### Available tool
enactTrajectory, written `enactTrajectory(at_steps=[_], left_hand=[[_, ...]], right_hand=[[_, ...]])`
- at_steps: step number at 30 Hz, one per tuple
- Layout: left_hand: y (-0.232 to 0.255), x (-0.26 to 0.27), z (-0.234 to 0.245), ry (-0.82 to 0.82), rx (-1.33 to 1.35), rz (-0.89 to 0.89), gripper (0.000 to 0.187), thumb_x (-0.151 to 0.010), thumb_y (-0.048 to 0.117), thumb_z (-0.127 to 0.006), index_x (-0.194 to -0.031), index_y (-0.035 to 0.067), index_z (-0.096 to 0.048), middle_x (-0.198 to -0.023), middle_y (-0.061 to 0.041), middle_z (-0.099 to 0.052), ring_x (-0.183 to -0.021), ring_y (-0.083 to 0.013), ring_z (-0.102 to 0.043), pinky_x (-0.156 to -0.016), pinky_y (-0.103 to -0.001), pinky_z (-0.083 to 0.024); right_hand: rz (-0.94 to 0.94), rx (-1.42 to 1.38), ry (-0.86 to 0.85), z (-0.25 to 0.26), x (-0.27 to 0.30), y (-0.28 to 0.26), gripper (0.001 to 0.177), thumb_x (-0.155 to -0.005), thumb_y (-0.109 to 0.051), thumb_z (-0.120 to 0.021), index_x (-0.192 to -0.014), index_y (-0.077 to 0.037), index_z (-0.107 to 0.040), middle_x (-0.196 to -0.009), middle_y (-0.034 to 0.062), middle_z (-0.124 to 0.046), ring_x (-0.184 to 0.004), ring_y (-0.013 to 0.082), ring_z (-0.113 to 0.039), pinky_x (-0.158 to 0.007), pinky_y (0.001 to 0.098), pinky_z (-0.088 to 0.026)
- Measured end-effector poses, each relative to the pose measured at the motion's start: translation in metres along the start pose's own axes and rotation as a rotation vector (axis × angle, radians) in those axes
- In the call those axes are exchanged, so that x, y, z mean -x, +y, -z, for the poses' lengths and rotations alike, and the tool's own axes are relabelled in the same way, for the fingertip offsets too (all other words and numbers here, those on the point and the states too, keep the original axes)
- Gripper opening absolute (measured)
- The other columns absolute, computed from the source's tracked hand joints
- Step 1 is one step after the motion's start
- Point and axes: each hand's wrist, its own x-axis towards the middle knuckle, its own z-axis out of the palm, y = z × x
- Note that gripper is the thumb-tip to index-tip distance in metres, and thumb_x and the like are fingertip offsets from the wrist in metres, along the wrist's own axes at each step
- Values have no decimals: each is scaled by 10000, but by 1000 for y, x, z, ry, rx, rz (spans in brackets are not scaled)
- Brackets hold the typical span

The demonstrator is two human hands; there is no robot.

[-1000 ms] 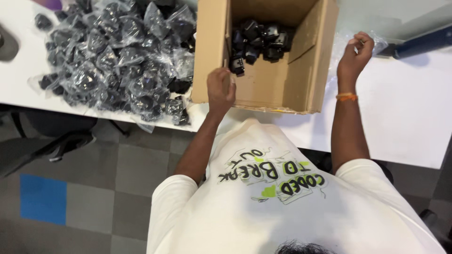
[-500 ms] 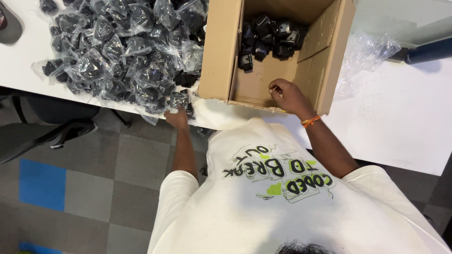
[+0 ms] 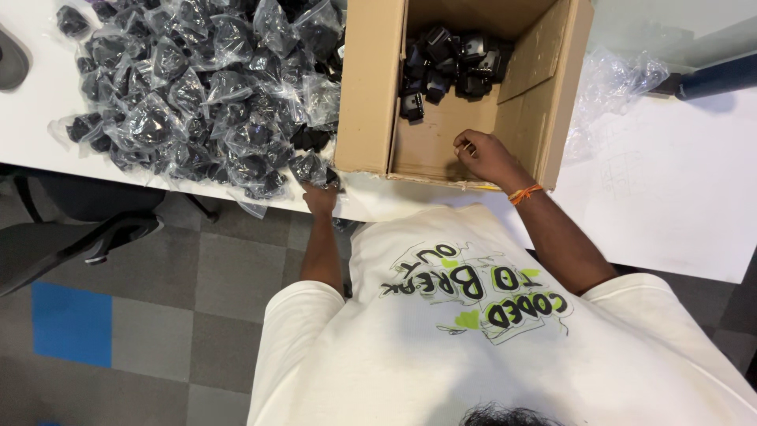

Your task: The person takes electronic components out of a cardboard box and places them into individual plastic bags on a desk.

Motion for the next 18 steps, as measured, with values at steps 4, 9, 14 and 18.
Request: enactTrajectory(at_steps=[4, 9, 14, 18], left_hand=[[-1, -10, 5, -42, -107, 162, 383, -903, 249, -637, -1234, 56, -640, -1167, -213, -681, -1117, -439, -663, -963, -559, -547], [-1, -25, 13, 111, -232, 116, 280, -912, 258, -672, -1118, 68, -682, -1213, -193, -604, -1141, -420, -586, -891, -583, -510], [3, -44, 25, 254, -138, 77, 150, -907, 198, -691, -1005, 92, -730, -1247, -134, -583, -1158, -381, -571, -933, -543, -507], [32, -58, 51, 345, 242, -88, 62, -884, 86, -744, -864, 49, -698, -1191, -126, -574, -1083, -284, -604, -910, -423, -526]], right_hand=[[56, -1, 9, -2, -1, 6, 190, -959, -162, -681, -1082, -17, -677, -906, 107, -733, -788, 187, -695, -740, 342, -559], [0, -15, -14, -2, -1, 3, 202, -966, -165, -677, -1102, -16, -675, -887, 111, -721, -761, 192, -671, -715, 338, -551], [2, -21, -14, -2, -2, 5, 198, -962, -163, -680, -1097, -18, -680, -876, 98, -721, -750, 173, -667, -711, 333, -549], [26, -93, 10, -6, -2, 6, 175, -957, -144, -686, -1080, -19, -687, -847, 83, -714, -735, 145, -651, -697, 314, -543]])
